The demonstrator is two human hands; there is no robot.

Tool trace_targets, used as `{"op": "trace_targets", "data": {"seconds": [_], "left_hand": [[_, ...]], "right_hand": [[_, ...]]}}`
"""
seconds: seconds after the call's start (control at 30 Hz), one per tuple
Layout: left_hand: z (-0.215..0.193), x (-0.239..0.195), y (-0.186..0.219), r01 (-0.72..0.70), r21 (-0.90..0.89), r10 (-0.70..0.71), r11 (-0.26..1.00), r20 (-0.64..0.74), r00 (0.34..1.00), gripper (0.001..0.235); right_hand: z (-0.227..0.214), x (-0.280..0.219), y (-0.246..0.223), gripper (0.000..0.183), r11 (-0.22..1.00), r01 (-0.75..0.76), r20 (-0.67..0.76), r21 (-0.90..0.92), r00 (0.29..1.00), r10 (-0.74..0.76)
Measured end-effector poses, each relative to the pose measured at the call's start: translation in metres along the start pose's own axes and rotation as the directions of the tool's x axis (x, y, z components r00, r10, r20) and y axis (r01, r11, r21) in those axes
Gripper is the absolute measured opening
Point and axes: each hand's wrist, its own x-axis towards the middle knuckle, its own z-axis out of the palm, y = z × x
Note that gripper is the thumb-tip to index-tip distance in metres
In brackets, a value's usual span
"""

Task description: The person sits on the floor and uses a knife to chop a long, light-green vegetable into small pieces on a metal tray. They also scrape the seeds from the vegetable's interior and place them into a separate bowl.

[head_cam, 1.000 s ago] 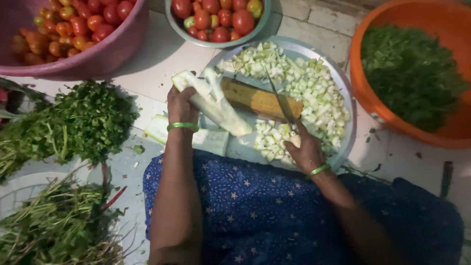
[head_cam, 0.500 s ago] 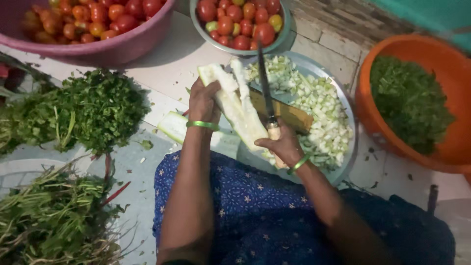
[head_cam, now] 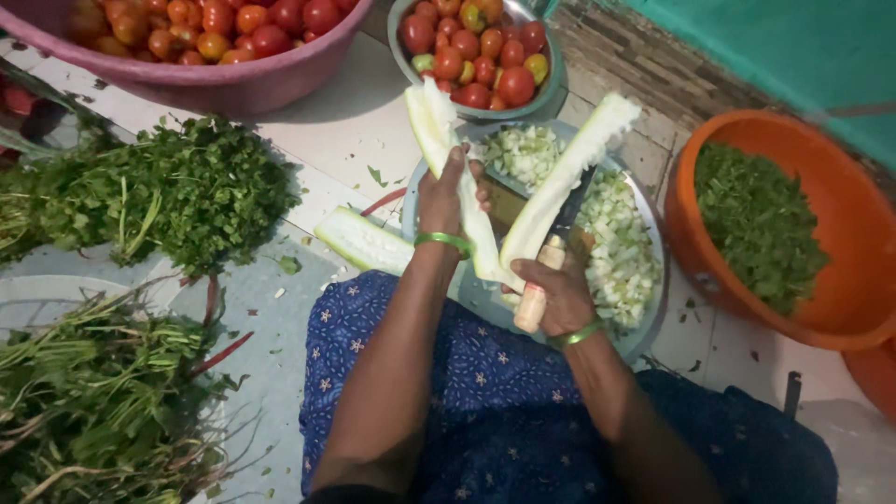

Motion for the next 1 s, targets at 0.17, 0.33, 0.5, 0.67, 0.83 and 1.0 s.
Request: {"op": "trace_targets", "data": {"seconds": [0.17,0.33,0.5,0.67,0.83,1.0], "left_hand": [[0.004,-0.007,0.012,0.118,-0.057,-0.111,0.991,0.111,0.988,0.041],[0.007,-0.006,0.006,0.126,0.126,-0.131,0.984,0.030,0.991,0.040],[-0.007,0.005,0.001,0.089,-0.013,-0.089,0.996,-0.029,0.996,0.031],[-0.040,0.030,-0.018,-0.050,-0.142,0.003,0.989,-0.313,0.950,0.022],[-0.085,0.071,-0.034,-0.219,0.460,0.426,0.860,-0.415,0.804,0.025],[-0.162,0.111,-0.047,0.169,0.786,0.314,0.594,-0.420,0.852,0.045]], "right_hand": [[0.010,-0.009,-0.018,0.045,0.993,-0.115,0.091,0.030,0.990,0.112],[0.011,-0.009,-0.029,0.050,0.981,-0.184,0.154,0.054,0.973,0.174],[0.003,-0.004,-0.025,0.049,0.990,-0.139,0.251,0.034,0.960,0.126],[-0.003,0.002,-0.003,0.048,0.987,-0.053,0.092,0.152,0.995,0.040],[0.004,-0.010,0.003,0.050,0.973,0.162,-0.109,0.164,0.983,-0.145],[-0.021,-0.032,-0.018,0.048,0.978,0.204,-0.176,0.050,0.965,-0.192]]}}
